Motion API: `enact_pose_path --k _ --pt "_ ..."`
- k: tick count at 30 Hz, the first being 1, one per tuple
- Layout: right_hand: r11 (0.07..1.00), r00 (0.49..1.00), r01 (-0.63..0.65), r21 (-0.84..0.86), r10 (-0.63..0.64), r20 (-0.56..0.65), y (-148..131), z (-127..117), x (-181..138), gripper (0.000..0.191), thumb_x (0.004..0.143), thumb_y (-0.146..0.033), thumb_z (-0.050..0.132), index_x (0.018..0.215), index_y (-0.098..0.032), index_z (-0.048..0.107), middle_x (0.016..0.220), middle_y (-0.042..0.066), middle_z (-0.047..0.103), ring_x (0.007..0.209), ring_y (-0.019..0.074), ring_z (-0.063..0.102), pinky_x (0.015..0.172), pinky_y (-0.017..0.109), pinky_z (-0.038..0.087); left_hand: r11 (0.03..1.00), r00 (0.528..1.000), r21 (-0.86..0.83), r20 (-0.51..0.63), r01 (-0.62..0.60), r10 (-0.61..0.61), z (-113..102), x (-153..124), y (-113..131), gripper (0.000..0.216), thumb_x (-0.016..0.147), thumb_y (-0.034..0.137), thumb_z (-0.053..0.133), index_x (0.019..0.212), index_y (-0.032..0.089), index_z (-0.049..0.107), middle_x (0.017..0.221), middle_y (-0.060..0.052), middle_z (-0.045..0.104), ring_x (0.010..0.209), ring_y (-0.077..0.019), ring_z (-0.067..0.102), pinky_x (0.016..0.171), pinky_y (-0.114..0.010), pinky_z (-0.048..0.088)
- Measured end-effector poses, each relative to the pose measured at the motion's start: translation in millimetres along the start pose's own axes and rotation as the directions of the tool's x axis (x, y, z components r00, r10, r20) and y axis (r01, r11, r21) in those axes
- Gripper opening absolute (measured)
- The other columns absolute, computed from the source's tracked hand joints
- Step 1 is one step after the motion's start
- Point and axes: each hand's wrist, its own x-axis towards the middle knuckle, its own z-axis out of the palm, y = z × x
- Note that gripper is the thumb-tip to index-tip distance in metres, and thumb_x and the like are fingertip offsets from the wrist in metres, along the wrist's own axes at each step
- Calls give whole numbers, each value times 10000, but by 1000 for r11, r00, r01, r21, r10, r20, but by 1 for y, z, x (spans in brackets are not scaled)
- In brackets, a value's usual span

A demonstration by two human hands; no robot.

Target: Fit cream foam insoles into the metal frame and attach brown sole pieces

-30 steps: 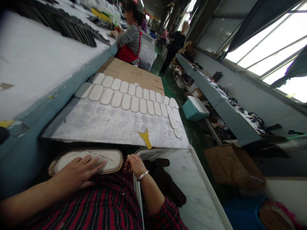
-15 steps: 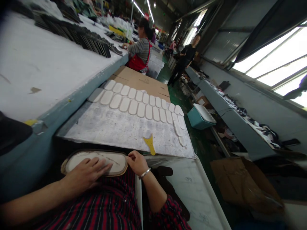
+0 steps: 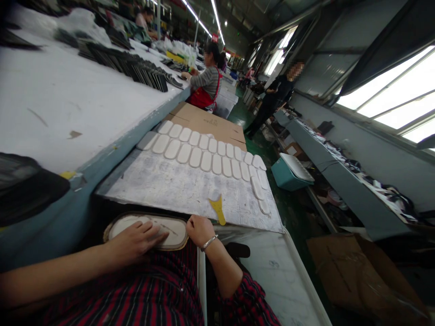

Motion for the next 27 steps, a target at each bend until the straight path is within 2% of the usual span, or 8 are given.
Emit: enact_pose_path --k 4,9,11,13,15,18,23,27 --pt "1000 1000 -1 -9 1 -13 2 3 1 155 780 -155 491 657 -179 583 627 8 612 575 120 513 542 236 265 995 996 64 -32 80 -78 2 -4 11 435 878 248 432 1312 215 411 1068 -84 566 912 -246 494 726 -375 388" --pt "999 998 37 10 -36 -52 -2 1 -4 94 805 -172 497 790 -178 590 722 14 609 682 133 539 627 224 361 984 988 89 -41 152 -149 7 -4 21 448 877 199 420 1323 243 398 1091 -76 561 944 -254 491 742 -386 404" --pt "991 982 135 25 -130 -136 -7 -1 -10 123 826 -208 498 904 -172 586 840 43 607 818 158 539 753 253 393 979 983 81 -35 185 -182 8 -4 25 451 877 218 430 1325 250 394 1102 -79 561 963 -264 492 763 -402 409" --pt "957 939 290 29 -278 -204 -12 0 -18 187 840 -254 502 989 -171 580 955 70 593 940 186 510 869 308 380 977 978 49 -27 207 -206 7 -5 26 447 878 251 436 1323 255 397 1133 -87 555 991 -276 489 794 -422 409" --pt "909 891 416 18 -404 -208 -14 2 -26 244 835 -319 530 1028 -179 583 1033 77 582 1026 213 476 959 372 334 976 977 -23 -10 215 -215 4 -7 23 453 868 264 456 1318 270 402 1162 -87 547 1019 -279 488 827 -434 407" --pt "882 866 470 -12 -464 -185 -13 9 -35 303 817 -373 565 1058 -191 590 1085 68 579 1112 236 430 1045 439 232 958 981 -211 10 194 -196 0 -16 8 529 811 256 535 1318 284 389 1203 -74 533 1083 -267 473 906 -441 387" --pt "917 901 398 -21 -395 -180 -10 17 -41 274 866 -310 496 1101 -205 590 1136 66 559 1164 218 402 1074 440 191 827 969 -525 -18 200 -246 -1 -39 -19 430 831 184 452 1260 193 417 1251 -83 509 1166 -193 451 1003 -359 369" --pt "929 917 369 -13 -366 -162 -13 16 -41 285 864 -341 499 1097 -207 595 1130 72 558 1159 223 410 1088 459 158 799 967 -569 -32 191 -254 -3 -46 -24 288 848 158 415 1113 193 523 1314 -79 454 1217 -184 415 1014 -338 374"
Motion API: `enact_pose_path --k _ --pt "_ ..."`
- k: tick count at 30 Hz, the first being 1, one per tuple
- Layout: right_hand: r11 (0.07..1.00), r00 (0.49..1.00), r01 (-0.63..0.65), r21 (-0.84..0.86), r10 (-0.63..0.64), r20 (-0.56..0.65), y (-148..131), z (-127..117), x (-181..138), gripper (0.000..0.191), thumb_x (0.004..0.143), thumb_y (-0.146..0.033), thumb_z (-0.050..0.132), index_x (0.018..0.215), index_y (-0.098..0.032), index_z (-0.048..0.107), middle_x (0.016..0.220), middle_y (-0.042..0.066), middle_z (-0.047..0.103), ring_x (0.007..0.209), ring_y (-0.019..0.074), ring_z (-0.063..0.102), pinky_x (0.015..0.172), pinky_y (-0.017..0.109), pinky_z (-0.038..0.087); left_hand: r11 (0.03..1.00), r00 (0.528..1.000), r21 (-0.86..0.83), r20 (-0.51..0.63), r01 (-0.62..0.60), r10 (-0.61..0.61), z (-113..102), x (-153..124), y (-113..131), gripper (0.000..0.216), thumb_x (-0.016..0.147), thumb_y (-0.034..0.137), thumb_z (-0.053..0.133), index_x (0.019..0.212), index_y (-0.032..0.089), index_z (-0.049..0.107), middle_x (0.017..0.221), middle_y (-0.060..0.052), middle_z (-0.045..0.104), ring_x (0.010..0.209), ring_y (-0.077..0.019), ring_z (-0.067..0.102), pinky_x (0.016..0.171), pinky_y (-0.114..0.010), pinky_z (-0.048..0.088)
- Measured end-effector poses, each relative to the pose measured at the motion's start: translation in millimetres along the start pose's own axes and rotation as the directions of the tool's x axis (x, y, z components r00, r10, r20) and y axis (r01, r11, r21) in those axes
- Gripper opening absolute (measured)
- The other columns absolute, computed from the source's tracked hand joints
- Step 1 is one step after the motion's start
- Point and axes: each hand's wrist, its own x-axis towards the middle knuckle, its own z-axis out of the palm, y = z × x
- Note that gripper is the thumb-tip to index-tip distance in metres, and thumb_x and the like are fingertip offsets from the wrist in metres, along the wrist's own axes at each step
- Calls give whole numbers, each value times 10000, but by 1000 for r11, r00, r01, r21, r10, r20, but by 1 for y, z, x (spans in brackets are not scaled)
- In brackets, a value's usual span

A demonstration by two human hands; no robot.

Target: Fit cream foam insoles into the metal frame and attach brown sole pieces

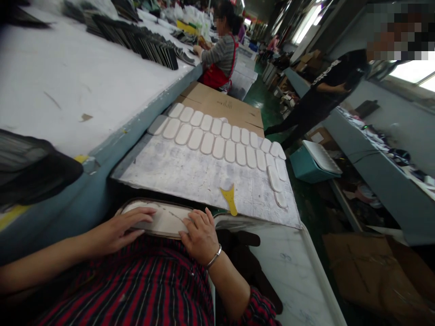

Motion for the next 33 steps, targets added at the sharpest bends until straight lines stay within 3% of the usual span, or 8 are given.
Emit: enact_pose_path --k 4,11,17,23,26,29,33 --pt "1000 1000 -15 14 14 23 -1 -3 3 292 860 -360 500 1088 -205 596 1131 72 554 1172 231 401 1095 467 129 997 994 41 85 -67 63 2 -3 2 174 844 199 482 959 218 611 1346 -59 432 1218 -198 424 1012 -340 381" --pt "999 999 -34 27 33 33 -1 -4 5 280 845 -345 510 1067 -203 604 1121 71 552 1195 244 378 1094 476 120 988 990 97 80 -123 116 12 -8 -6 267 853 113 423 935 231 648 1350 -61 441 1233 -211 414 1011 -365 385" --pt "998 998 -49 29 48 40 -2 -3 6 285 839 -333 518 1082 -207 596 1122 77 551 1192 247 384 1089 487 135 995 999 92 3 -36 36 10 -4 -5 243 883 182 419 1022 214 615 1302 -70 488 1168 -182 484 986 -329 422" --pt "998 998 -50 27 49 38 -3 -2 5 281 835 -318 520 1082 -205 594 1127 80 546 1194 251 382 1087 496 135 996 999 87 25 -28 26 12 -4 -6 219 883 187 414 907 200 631 1297 -65 491 1140 -175 505 968 -307 434" --pt "998 998 -54 26 53 33 -3 -2 5 279 831 -315 523 1079 -211 598 1123 79 549 1192 254 383 1084 497 140 992 999 120 4 -45 45 16 -5 -7 254 860 167 441 1060 210 592 1320 -67 473 1164 -182 484 984 -317 420" --pt "998 998 -58 27 57 36 -3 -3 5 270 830 -321 523 1066 -215 602 1121 72 550 1198 250 377 1088 487 128 979 997 190 21 -80 77 18 -1 -4 498 811 155 507 1297 223 418 1348 -81 449 1204 -210 439 1010 -365 388" --pt "995 994 -90 33 88 58 -3 -5 7 261 812 -324 549 1047 -224 603 1116 59 548 1221 248 350 1093 476 99 967 992 241 106 -88 64 12 11 1 509 770 130 541 1265 223 468 1309 -73 496 1162 -237 459 1011 -416 368"
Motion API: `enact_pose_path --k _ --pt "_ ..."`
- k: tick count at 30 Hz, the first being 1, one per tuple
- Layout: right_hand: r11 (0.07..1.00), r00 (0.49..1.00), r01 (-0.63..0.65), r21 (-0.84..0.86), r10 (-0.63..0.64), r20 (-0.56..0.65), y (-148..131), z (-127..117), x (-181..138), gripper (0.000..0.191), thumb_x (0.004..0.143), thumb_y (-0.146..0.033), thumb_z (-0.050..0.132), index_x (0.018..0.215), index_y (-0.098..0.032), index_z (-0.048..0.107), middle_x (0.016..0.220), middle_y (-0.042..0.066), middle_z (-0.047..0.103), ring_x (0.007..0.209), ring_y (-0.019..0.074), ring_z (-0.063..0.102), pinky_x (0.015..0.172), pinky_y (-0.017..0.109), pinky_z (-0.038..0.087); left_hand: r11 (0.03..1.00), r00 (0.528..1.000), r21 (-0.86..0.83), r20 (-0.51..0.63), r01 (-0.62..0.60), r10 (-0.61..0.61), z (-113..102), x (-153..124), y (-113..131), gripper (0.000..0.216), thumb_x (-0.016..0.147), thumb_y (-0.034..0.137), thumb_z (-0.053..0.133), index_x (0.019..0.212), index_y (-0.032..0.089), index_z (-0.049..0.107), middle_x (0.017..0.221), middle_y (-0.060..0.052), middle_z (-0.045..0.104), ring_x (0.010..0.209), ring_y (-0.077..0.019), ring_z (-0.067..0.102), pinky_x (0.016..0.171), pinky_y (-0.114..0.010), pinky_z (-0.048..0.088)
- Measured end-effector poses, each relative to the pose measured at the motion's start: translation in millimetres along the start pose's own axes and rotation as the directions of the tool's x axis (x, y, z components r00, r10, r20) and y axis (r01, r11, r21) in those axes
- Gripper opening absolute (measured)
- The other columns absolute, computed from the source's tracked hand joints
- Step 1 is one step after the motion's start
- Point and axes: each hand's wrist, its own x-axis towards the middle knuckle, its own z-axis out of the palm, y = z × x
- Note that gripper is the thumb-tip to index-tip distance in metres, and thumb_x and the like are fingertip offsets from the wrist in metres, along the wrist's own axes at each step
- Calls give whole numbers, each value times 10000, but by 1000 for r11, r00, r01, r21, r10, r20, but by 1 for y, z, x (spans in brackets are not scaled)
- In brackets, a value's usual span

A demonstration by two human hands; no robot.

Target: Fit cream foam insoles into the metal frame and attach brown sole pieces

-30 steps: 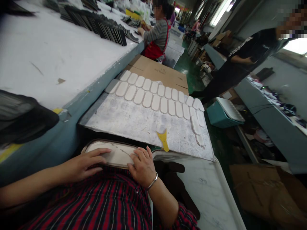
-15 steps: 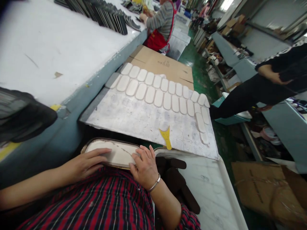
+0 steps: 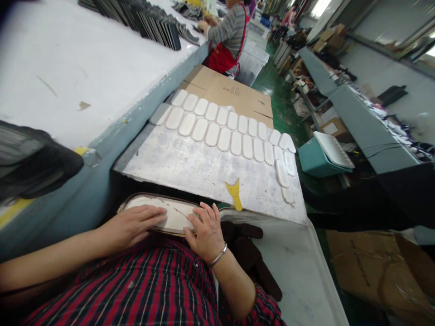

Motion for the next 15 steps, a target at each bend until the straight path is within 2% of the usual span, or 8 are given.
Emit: enact_pose_path --k 3,8,15 --pt "1000 1000 -21 2 21 23 -1 -3 2 257 794 -315 575 1036 -234 603 1111 54 545 1239 252 326 1088 482 95 1000 1000 -28 29 2 -1 -6 6 -1 466 771 134 534 1226 236 515 1290 -61 512 1148 -237 465 1003 -420 368" --pt "1000 999 -23 -4 24 39 -4 -6 4 258 770 -314 608 1017 -239 601 1078 49 553 1238 255 326 1074 488 110 996 1000 -84 2 3 -2 -10 6 -2 458 767 139 529 1211 251 532 1275 -51 513 1155 -221 459 1004 -399 367" --pt "998 998 -46 -31 48 41 -9 -6 2 274 744 -307 634 1001 -232 577 1060 39 561 1226 265 337 1056 486 146 999 999 -38 -43 -8 6 -6 0 5 473 746 128 528 1206 239 527 1270 -55 512 1158 -220 457 1013 -391 359"
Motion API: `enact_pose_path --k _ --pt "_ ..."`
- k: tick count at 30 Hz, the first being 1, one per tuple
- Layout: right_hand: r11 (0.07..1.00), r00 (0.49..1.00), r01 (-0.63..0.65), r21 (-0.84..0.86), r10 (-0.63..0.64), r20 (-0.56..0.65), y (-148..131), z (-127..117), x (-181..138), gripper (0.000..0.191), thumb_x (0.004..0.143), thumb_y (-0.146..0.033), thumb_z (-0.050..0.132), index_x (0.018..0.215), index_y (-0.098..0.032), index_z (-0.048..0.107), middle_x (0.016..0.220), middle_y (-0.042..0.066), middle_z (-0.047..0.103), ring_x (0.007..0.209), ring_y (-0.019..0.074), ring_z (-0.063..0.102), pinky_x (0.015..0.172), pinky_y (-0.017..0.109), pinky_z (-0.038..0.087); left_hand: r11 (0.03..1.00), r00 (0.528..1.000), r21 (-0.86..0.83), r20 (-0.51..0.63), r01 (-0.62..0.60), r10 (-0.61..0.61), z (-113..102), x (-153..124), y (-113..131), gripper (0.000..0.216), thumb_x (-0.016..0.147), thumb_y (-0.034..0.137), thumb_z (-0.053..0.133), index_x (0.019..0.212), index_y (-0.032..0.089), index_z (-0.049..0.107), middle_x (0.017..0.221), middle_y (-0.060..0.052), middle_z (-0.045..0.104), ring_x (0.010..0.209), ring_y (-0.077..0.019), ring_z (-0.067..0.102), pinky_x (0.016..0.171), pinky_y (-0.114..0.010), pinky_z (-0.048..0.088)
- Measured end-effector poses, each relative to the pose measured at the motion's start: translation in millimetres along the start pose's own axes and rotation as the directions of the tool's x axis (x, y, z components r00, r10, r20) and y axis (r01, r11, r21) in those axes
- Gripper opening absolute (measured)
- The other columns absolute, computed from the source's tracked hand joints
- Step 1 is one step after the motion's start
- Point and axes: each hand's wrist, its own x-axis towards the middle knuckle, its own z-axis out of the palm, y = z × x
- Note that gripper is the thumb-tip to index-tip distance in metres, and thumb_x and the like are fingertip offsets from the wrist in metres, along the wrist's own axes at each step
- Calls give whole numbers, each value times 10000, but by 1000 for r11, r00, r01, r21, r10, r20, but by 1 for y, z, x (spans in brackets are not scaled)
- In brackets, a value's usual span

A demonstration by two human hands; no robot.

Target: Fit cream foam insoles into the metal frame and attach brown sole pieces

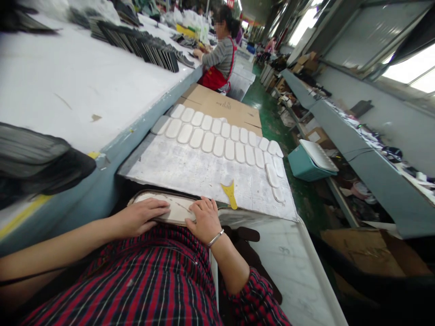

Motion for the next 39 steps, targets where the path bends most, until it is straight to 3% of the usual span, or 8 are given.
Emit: enact_pose_path --k 5,9,12,18,39 --pt "999 999 -37 28 38 -37 0 5 -2 499 714 -303 640 1172 -186 480 1114 79 554 1212 266 361 1058 478 168 997 998 45 -2 -61 62 7 -11 1 678 703 95 537 1343 214 346 1321 -84 467 1205 -226 419 1035 -407 337" --pt "995 996 -64 78 69 -55 3 9 -1 665 692 -293 643 1284 -153 373 1125 77 559 1212 252 366 1071 463 168 989 989 75 -73 -126 132 18 -21 -3 604 762 76 471 1337 174 314 1339 -110 453 1249 -209 381 1030 -394 355" --pt "991 995 -81 106 87 -50 5 11 -1 661 692 -296 633 1287 -161 377 1135 80 556 1211 256 368 1073 462 172 982 977 84 -120 -166 176 22 -23 -5 444 795 88 443 1236 134 410 1325 -136 468 1258 -212 374 1020 -393 375" --pt "985 994 -101 136 104 -19 10 12 1 669 704 -303 618 1301 -154 359 1157 84 545 1226 264 354 1072 482 177 985 980 43 -101 -167 170 17 -19 -6 246 816 109 446 1048 148 518 1313 -116 489 1239 -204 405 1033 -381 372" --pt "977 991 -130 168 134 -14 11 10 -1 663 689 -297 623 1286 -149 377 1154 88 551 1213 273 376 1064 500 199 995 991 -9 -87 -99 98 20 -16 -2 429 816 122 490 1234 145 394 1305 -111 493 1240 -188 401 1036 -365 360"
